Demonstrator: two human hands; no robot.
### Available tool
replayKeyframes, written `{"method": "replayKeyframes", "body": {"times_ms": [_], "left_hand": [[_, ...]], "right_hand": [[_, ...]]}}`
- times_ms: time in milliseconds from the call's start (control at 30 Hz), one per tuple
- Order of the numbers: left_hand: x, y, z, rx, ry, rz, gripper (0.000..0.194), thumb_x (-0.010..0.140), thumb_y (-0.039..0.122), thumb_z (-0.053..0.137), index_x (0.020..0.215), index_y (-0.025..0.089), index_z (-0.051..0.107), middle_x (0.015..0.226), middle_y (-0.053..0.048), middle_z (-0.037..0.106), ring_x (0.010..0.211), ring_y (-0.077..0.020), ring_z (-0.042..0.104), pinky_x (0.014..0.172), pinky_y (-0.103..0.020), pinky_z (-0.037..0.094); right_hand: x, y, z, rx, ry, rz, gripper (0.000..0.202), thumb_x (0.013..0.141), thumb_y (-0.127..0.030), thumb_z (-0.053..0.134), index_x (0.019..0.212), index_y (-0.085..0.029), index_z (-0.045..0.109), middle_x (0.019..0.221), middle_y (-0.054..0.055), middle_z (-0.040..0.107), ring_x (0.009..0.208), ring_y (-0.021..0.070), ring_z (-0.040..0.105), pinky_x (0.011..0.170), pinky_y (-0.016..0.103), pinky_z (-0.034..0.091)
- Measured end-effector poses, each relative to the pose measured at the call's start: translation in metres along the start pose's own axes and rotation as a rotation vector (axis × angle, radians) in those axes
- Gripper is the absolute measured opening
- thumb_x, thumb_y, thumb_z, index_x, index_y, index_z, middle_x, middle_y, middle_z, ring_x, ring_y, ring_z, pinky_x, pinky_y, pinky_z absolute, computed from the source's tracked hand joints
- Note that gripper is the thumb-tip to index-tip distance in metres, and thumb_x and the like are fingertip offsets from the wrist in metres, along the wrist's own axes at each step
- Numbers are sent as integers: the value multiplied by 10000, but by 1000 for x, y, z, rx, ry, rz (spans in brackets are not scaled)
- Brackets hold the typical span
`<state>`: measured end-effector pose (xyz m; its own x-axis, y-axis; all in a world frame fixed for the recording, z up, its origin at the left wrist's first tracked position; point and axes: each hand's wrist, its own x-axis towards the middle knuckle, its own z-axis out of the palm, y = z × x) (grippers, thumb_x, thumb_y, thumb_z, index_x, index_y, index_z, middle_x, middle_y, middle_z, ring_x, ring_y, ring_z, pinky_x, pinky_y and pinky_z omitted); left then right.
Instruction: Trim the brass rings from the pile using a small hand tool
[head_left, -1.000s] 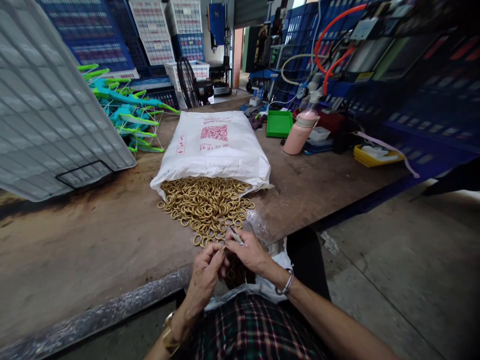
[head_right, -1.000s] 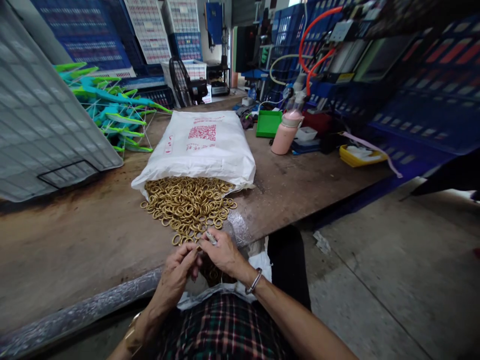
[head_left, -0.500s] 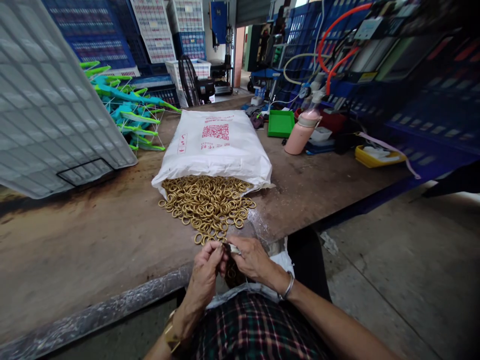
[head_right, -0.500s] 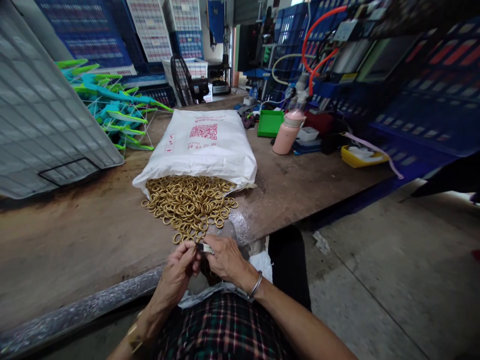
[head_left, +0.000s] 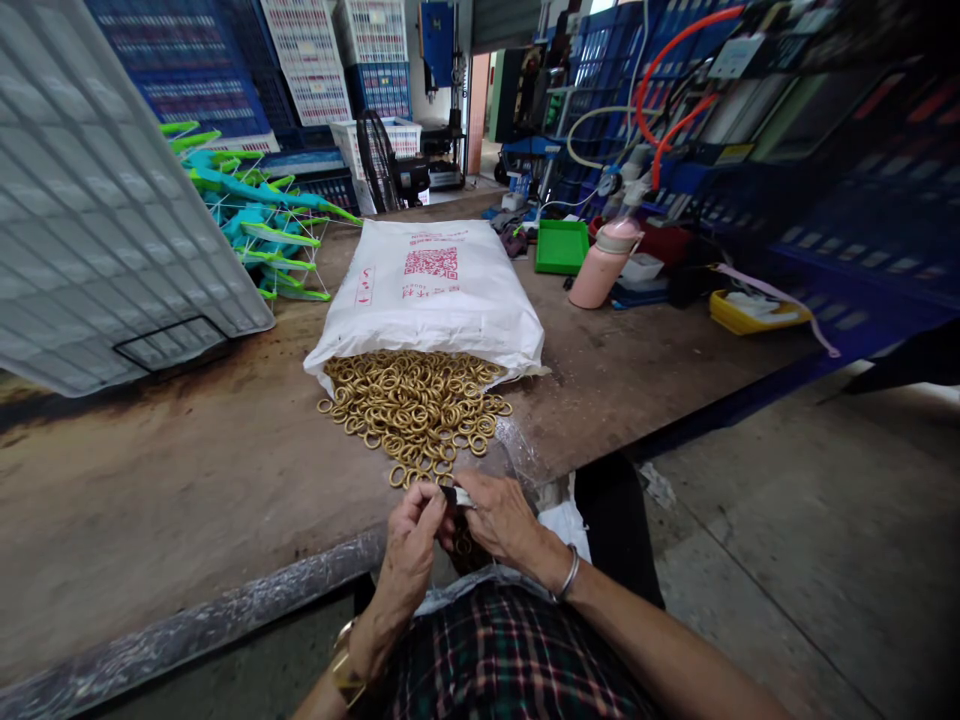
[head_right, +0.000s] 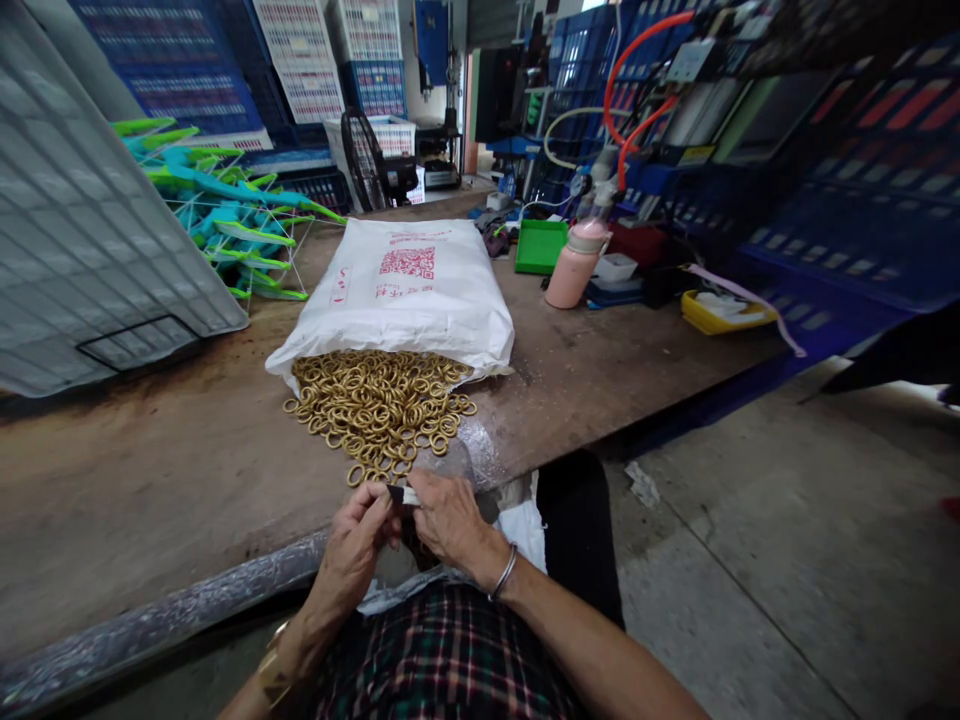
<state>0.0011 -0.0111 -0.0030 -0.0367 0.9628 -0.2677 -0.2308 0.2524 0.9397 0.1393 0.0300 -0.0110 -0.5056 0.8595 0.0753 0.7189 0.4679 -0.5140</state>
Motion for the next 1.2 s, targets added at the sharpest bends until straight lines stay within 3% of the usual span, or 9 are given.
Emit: {"method": "replayKeyframes", "body": {"times_ms": [400, 700, 933, 1200], "left_hand": [[-3, 8, 3, 86, 1, 50, 349, 731, 504, 603, 662, 173, 517, 568, 33, 533, 485, -90, 470, 492, -215, 404], [-3, 7, 2, 39, -56, 51, 324, 760, 480, 589, 688, 172, 517, 586, 29, 528, 516, -95, 469, 516, -222, 398], [-4, 9, 0, 111, -59, 78, 335, 764, 494, 572, 666, 182, 496, 568, 38, 504, 521, -102, 456, 533, -231, 385], [-5, 3, -3, 123, -85, 107, 309, 799, 457, 549, 663, 182, 509, 570, 31, 513, 548, -113, 470, 566, -239, 383]], "right_hand": [[0, 4, 3, -23, -69, 25, 199, 733, -140, 429, 894, -181, 538, 714, 33, 632, 623, 160, 545, 560, 257, 259], [0, -3, -13, 31, -75, 8, 201, 729, -113, 415, 883, -180, 524, 691, 21, 604, 598, 146, 501, 566, 243, 266], [-3, -2, -5, -22, -97, -7, 219, 728, -119, 401, 900, -177, 523, 750, 35, 626, 621, 152, 524, 570, 248, 259], [-3, -4, -16, -91, -200, 9, 292, 722, -114, 396, 982, -161, 520, 729, 38, 629, 636, 164, 556, 573, 255, 271]]}}
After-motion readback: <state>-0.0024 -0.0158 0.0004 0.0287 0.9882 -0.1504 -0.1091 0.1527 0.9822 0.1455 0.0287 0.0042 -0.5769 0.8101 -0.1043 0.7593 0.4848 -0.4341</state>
